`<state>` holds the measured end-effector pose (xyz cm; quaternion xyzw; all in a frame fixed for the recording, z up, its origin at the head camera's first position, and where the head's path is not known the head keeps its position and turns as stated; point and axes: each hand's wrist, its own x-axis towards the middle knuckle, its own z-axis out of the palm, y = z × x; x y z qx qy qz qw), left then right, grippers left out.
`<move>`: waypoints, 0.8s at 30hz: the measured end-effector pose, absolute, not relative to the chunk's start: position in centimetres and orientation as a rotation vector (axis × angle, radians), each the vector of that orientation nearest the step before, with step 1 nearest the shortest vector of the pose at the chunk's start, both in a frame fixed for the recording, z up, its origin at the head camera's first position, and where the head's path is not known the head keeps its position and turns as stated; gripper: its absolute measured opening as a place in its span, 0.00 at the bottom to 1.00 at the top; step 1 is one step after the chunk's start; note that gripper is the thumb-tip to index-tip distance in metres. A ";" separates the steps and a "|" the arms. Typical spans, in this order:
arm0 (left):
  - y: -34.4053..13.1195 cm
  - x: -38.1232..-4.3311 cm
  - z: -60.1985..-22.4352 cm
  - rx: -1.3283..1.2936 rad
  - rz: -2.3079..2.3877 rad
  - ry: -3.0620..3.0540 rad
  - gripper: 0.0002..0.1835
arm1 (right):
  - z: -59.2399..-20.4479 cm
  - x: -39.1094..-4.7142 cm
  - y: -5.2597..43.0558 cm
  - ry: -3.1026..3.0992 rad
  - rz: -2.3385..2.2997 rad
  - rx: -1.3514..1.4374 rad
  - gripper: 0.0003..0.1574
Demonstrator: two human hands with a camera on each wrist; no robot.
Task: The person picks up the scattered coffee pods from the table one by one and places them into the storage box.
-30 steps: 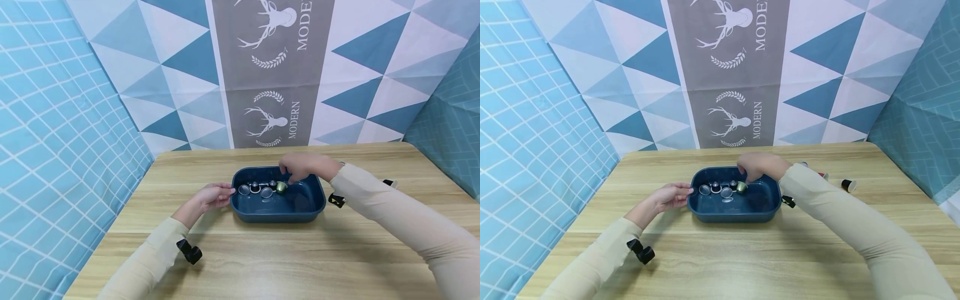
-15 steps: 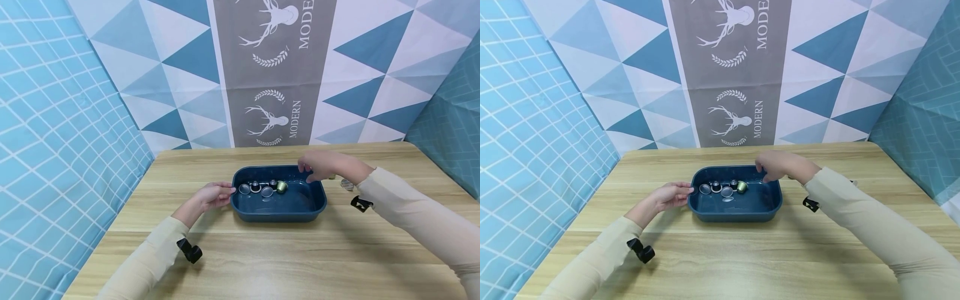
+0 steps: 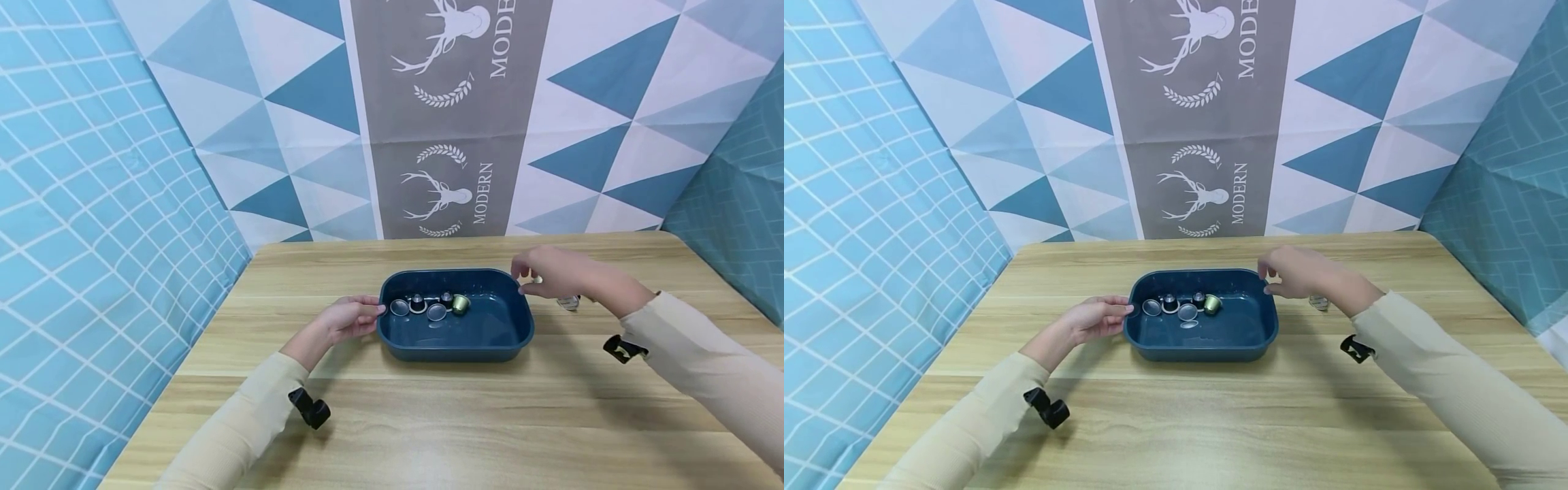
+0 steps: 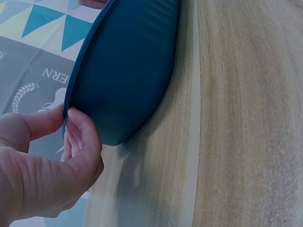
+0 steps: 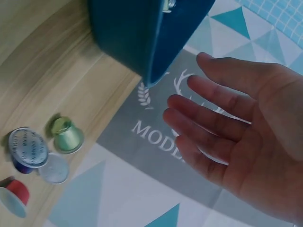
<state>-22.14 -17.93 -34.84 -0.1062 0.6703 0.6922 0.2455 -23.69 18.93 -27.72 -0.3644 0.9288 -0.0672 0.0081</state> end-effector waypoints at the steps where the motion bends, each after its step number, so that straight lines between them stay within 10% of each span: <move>1: -17.9 -22.1 -34.8 -0.289 1.888 1.829 0.15 | -27.8 -23.7 19.2 2.915 -0.231 -1.137 0.08; 24: -17.9 -22.3 -35.0 -0.302 1.871 1.855 0.19 | -31.3 -25.0 24.6 3.046 -0.393 -1.010 0.08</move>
